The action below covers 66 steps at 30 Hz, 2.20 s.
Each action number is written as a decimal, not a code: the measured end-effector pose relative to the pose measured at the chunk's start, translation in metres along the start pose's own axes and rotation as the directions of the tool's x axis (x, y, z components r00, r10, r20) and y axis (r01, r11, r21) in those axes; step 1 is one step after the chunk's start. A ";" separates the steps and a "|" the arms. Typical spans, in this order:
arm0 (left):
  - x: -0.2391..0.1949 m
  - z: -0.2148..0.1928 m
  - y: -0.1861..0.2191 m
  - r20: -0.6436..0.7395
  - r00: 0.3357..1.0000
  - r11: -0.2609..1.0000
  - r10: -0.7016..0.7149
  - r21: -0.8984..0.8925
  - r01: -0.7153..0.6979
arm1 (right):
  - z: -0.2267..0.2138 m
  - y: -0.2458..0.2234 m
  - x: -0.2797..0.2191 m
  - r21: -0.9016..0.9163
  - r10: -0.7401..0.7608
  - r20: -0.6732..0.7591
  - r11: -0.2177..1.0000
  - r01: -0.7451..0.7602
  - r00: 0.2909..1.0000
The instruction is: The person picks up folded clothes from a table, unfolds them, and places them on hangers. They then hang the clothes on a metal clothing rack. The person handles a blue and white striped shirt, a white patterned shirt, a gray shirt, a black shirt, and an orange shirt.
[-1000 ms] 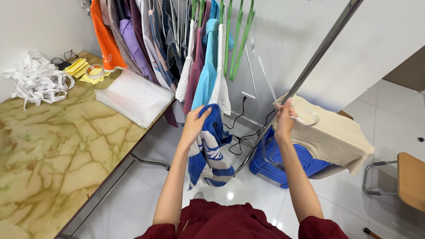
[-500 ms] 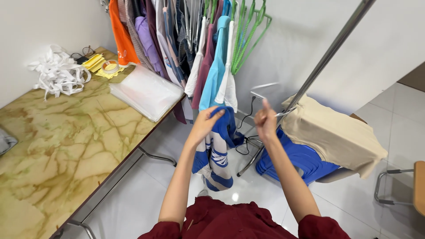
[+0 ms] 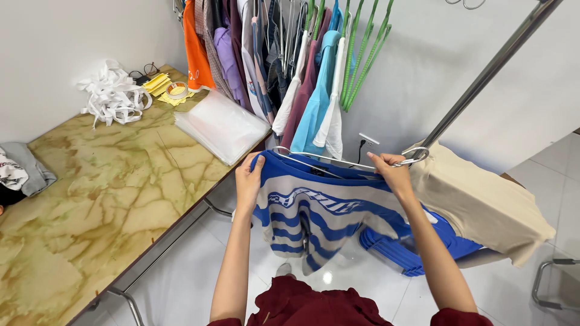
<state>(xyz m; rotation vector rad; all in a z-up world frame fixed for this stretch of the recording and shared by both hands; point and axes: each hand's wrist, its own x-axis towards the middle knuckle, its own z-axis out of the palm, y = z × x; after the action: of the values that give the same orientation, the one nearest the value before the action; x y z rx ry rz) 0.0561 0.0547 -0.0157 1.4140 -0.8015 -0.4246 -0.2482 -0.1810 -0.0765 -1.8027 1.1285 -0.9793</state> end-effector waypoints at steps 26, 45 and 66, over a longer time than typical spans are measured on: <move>0.018 -0.002 0.023 0.535 0.825 0.904 -0.184 0.421 -0.071 | -0.006 -0.124 -0.011 -0.093 -0.076 0.523 0.985 0.146 0.849; 0.038 0.023 -0.036 0.387 0.881 0.771 0.272 0.459 -0.441 | -0.066 -0.064 -0.017 -0.589 0.351 0.631 0.797 0.133 0.691; 0.036 0.023 -0.016 0.416 0.877 0.888 0.239 0.272 -0.371 | -0.090 -0.042 -0.055 -0.173 0.132 0.588 0.984 -0.035 0.798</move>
<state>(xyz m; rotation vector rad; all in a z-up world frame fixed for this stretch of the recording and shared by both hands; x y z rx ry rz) 0.0673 0.0107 -0.0234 1.5091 -1.4526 -0.3131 -0.3312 -0.1362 -0.0141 -1.9638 0.8769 -0.2201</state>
